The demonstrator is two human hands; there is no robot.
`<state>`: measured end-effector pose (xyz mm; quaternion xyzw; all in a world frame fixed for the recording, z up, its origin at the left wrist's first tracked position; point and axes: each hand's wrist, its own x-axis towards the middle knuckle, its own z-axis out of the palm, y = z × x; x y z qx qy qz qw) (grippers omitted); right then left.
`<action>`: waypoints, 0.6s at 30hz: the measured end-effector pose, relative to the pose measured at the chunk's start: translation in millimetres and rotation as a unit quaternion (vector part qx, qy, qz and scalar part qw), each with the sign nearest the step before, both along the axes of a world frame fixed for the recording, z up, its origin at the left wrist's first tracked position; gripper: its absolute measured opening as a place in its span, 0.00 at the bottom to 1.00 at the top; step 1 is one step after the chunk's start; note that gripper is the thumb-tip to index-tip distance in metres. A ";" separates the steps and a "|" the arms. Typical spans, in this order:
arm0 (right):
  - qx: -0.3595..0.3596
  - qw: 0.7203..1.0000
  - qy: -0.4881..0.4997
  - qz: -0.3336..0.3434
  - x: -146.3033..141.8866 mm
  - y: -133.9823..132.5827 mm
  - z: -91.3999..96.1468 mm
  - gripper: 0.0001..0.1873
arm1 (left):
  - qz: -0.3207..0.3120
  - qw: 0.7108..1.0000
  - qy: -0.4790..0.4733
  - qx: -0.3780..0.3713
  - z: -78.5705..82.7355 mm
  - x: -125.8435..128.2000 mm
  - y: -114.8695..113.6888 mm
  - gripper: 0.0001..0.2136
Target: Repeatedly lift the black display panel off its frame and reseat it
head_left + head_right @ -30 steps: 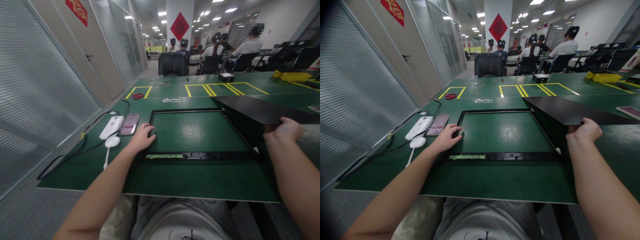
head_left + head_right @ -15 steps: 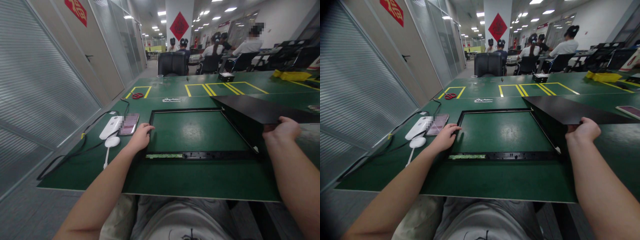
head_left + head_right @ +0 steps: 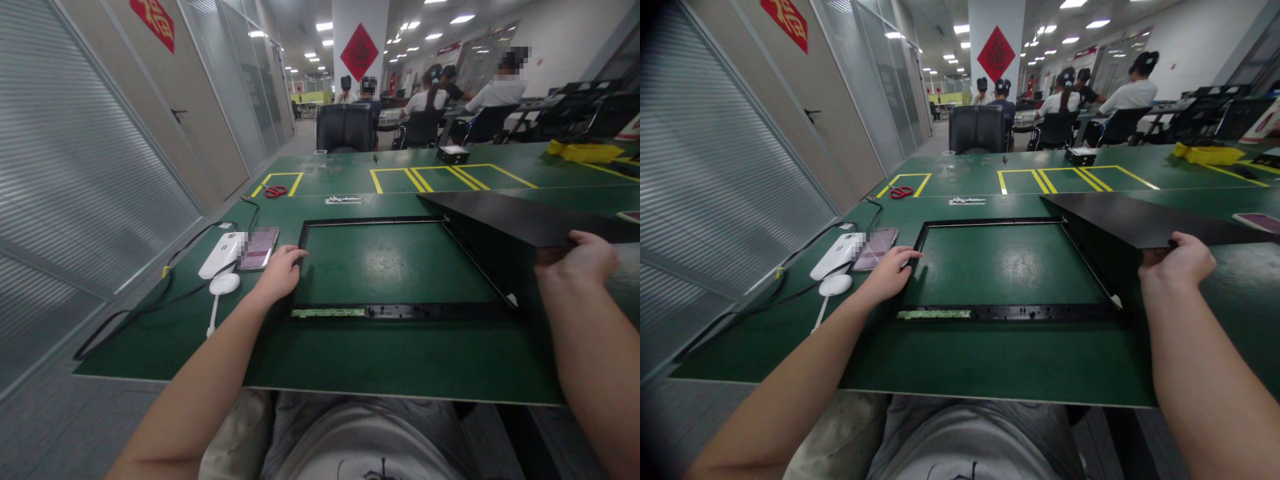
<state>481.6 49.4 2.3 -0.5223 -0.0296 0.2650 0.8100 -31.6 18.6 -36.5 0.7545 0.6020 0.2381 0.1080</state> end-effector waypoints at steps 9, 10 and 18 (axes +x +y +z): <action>0.096 0.992 0.008 0.081 -29.1 -11.8 15.3 0.09 | 0.032 0.993 -0.117 0.014 5.5 -2.0 2.0 0.19; 0.102 0.990 0.003 0.099 -31.5 -13.3 17.2 0.09 | 0.047 0.988 -0.148 0.005 6.0 -1.6 2.5 0.19; 0.025 0.982 -0.025 0.186 -23.8 -13.5 14.4 0.06 | 0.103 0.846 -0.514 -0.095 19.8 11.2 -1.4 0.15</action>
